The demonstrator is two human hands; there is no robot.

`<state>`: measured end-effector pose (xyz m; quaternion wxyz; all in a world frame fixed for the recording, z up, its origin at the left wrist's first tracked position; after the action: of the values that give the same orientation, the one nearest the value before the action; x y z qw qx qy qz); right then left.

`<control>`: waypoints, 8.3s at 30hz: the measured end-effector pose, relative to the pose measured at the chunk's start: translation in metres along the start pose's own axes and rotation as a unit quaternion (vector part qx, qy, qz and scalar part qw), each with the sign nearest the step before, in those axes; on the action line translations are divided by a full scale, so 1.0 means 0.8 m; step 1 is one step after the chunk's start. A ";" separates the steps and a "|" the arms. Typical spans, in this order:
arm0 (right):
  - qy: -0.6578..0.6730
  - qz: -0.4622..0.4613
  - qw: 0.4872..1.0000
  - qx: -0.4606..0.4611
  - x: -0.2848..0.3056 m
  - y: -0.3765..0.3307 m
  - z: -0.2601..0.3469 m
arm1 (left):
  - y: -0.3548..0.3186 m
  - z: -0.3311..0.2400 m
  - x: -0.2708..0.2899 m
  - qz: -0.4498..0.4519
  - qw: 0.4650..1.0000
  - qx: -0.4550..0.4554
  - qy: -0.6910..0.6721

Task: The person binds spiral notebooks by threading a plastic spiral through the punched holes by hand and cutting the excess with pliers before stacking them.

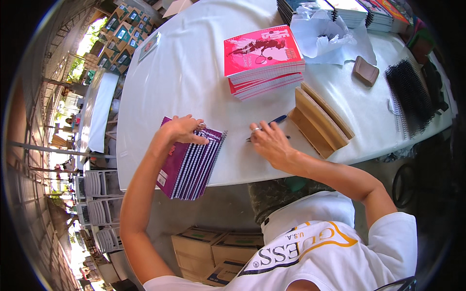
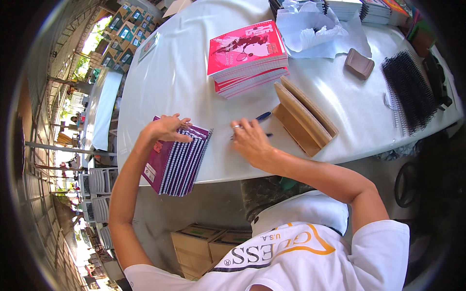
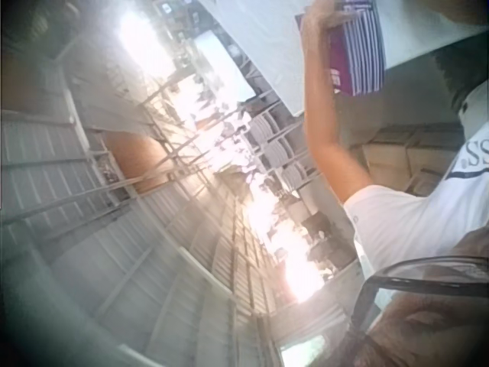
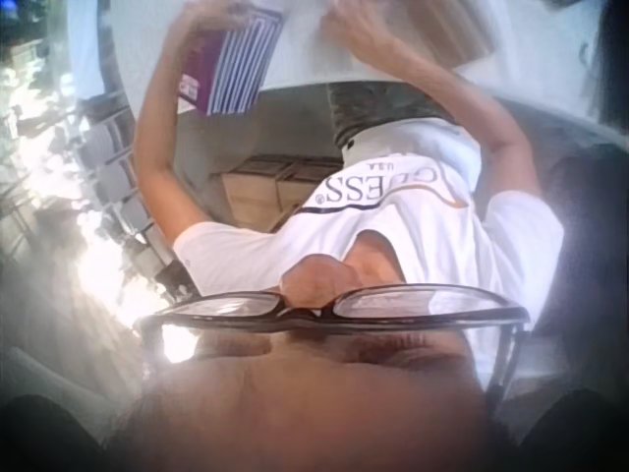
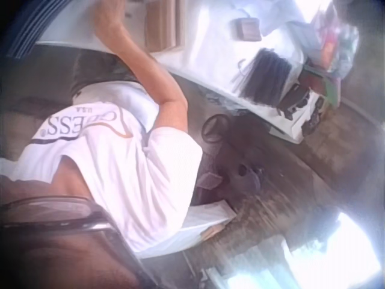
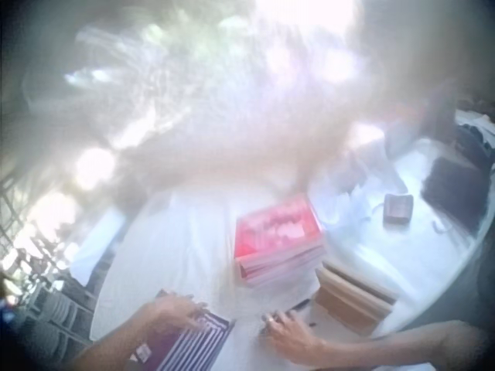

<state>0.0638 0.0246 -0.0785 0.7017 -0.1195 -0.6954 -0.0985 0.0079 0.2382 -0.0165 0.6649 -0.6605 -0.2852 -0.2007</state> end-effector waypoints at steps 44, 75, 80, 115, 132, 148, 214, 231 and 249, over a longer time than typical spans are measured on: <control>0.875 0.415 0.241 -0.059 -0.034 0.058 0.148 | 0.002 -0.023 0.019 -0.163 0.948 -0.081 -0.262; 0.876 0.390 0.264 -0.107 -0.047 0.048 0.145 | 0.012 -0.031 0.018 -0.141 0.966 -0.092 -0.198; 0.884 0.377 0.260 -0.096 -0.043 0.047 0.142 | 0.011 -0.033 0.020 -0.145 0.966 -0.084 -0.199; 0.881 0.373 0.256 -0.138 -0.064 0.039 0.141 | 0.038 -0.043 0.003 -0.077 0.990 -0.075 -0.094; 0.885 0.391 0.221 -0.121 -0.092 0.043 0.141 | 0.059 -0.046 -0.008 -0.061 0.988 -0.116 -0.078; 0.883 0.421 0.167 -0.128 -0.099 0.036 0.136 | 0.072 -0.063 -0.015 -0.111 0.989 -0.087 -0.031; 0.847 0.391 0.296 -0.202 -0.084 -0.042 0.061 | 0.068 -0.099 -0.046 -0.451 0.870 -0.127 -0.151; 0.751 0.242 0.576 -0.212 -0.057 -0.193 -0.098 | 0.063 -0.123 0.019 -0.521 0.403 -0.182 -0.730; 0.674 0.140 0.718 -0.105 -0.046 -0.186 -0.076 | 0.058 -0.240 0.060 -0.621 0.759 -0.197 -0.003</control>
<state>0.0760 -0.1367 -0.1112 0.9737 -0.1904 0.0005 -0.1254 0.0961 0.0551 -0.0138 0.2491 -0.4560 -0.5886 -0.6193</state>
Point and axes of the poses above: each hand's wrist, its own y-axis towards the middle knuckle, its own x-axis out of the back of the hand, z = x × y, the point moved 6 cm from there along y, towards the middle knuckle, and after that the axes turned 11 degrees about -x, right-handed, at the moved point
